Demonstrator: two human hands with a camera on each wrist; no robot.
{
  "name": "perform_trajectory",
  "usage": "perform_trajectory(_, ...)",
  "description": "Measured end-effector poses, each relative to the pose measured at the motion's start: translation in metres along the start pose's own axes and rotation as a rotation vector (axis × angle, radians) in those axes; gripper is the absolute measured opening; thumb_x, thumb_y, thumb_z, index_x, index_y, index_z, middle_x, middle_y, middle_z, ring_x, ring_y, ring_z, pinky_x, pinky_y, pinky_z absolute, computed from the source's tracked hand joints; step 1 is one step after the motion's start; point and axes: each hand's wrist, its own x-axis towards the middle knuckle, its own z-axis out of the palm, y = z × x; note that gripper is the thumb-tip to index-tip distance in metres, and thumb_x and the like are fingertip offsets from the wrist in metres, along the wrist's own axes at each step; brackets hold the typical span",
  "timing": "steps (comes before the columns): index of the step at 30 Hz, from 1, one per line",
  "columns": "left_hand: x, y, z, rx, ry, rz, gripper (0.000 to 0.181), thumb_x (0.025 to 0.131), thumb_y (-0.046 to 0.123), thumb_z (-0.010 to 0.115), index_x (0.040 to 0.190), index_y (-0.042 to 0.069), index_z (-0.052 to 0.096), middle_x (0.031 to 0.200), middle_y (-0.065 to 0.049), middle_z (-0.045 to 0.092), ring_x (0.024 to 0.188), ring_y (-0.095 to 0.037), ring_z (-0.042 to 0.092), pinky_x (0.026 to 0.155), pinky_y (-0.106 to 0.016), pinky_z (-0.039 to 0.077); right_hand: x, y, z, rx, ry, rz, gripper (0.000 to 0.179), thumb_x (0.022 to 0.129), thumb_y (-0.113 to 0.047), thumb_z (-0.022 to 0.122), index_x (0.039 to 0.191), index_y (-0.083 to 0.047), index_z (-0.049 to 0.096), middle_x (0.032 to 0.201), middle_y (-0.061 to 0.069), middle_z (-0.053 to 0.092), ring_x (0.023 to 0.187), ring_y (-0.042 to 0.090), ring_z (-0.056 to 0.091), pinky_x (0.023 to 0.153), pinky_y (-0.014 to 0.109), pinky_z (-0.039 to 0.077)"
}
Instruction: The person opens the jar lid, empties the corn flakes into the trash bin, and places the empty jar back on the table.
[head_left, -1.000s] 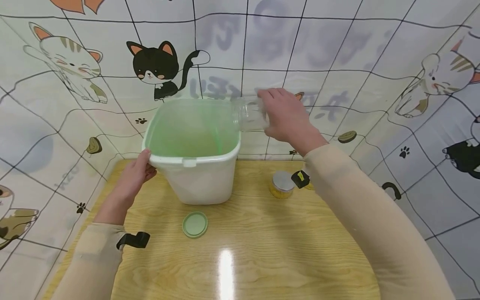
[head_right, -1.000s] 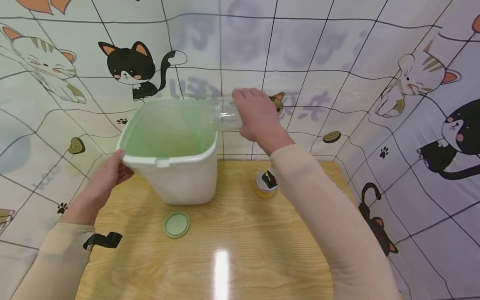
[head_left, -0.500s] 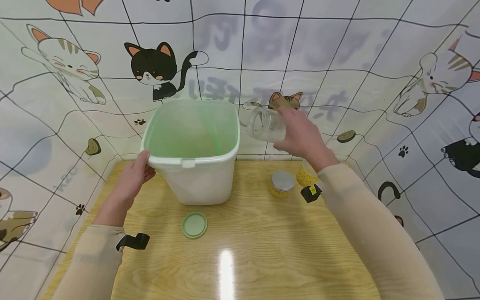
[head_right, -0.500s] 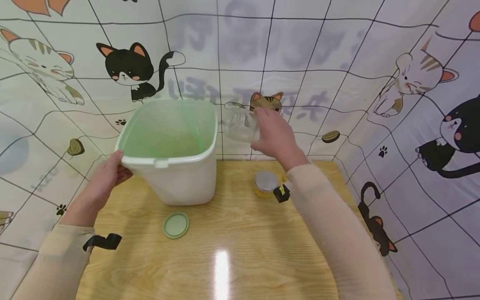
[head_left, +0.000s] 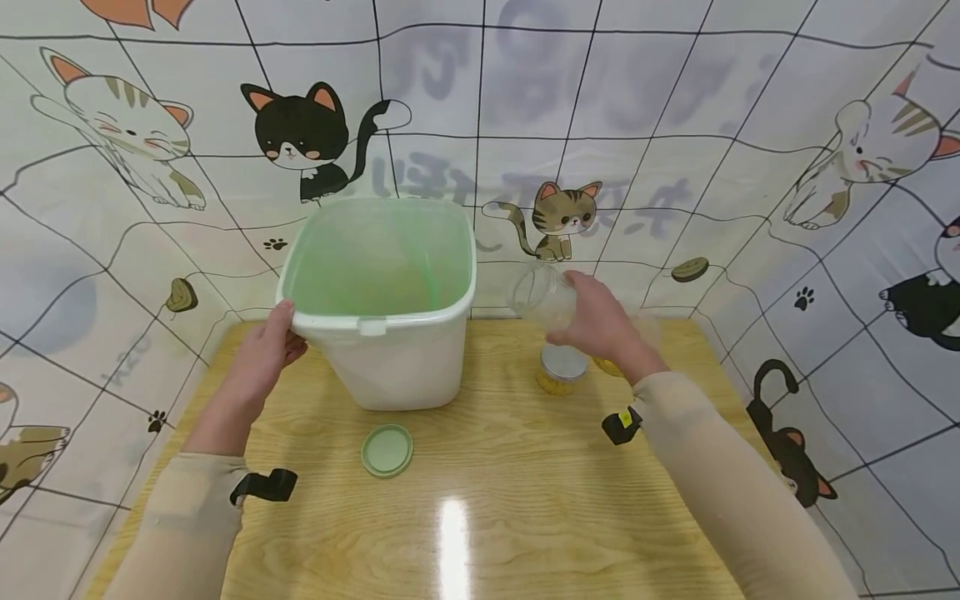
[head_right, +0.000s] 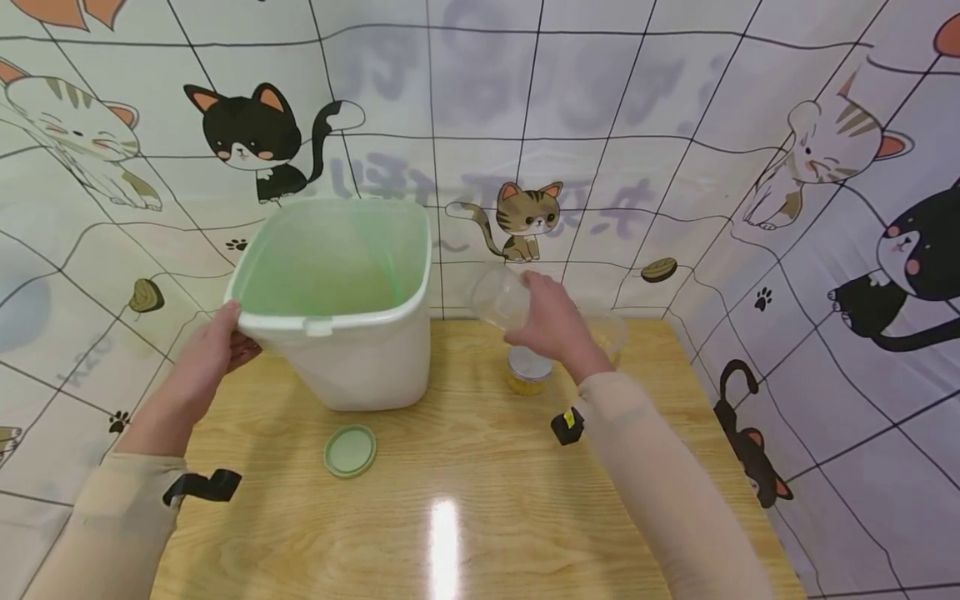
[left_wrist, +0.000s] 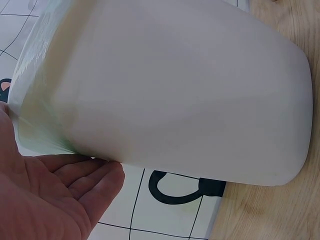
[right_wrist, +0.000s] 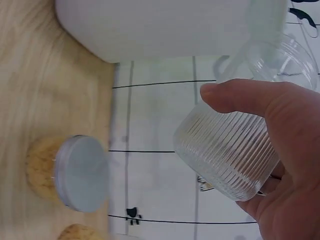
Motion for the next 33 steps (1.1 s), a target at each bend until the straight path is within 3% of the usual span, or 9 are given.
perform_trajectory(6, -0.001, -0.001, 0.001, 0.005, 0.001, -0.001, 0.086, 0.1, 0.062, 0.012, 0.15, -0.007, 0.025, 0.157, -0.022, 0.025, 0.146, -0.037, 0.025, 0.119, -0.05, 0.028, -0.011, 0.016, 0.028, 0.135, -0.001, 0.025, 0.094, 0.068, -0.02, 0.087, 0.143, 0.003, 0.034, 0.134, 0.02, 0.05, 0.116, 0.037, 0.053, 0.095, 0.054, 0.048)
perform_trajectory(14, -0.002, -0.002, 0.0, 0.018, 0.0, 0.0, 0.087, 0.1, 0.062, 0.011, 0.15, -0.007, 0.026, 0.157, -0.023, 0.024, 0.145, -0.039, 0.025, 0.119, -0.051, 0.028, -0.027, 0.032, 0.065, 0.221, 0.015, 0.062, 0.095, 0.07, -0.03, 0.087, 0.144, 0.0, 0.036, 0.13, 0.018, 0.054, 0.108, 0.035, 0.057, 0.084, 0.048, 0.054)
perform_trajectory(22, -0.003, -0.002, -0.001, 0.024, -0.002, 0.008, 0.087, 0.1, 0.063, 0.012, 0.15, -0.006, 0.026, 0.157, -0.023, 0.024, 0.145, -0.039, 0.025, 0.119, -0.051, 0.028, -0.044, 0.034, 0.1, 0.304, 0.021, 0.073, 0.092, 0.067, -0.033, 0.089, 0.142, -0.006, 0.043, 0.126, 0.01, 0.059, 0.114, 0.032, 0.056, 0.093, 0.049, 0.05)
perform_trajectory(33, -0.002, 0.0, 0.0, 0.049, 0.022, 0.011, 0.089, 0.099, 0.065, 0.011, 0.148, -0.007, 0.031, 0.156, -0.022, 0.029, 0.145, -0.037, 0.027, 0.119, -0.05, 0.029, -0.056, 0.03, 0.133, 0.423, -0.028, 0.142, 0.096, 0.066, -0.021, 0.09, 0.144, -0.004, 0.038, 0.138, 0.016, 0.052, 0.124, 0.035, 0.052, 0.101, 0.053, 0.047)
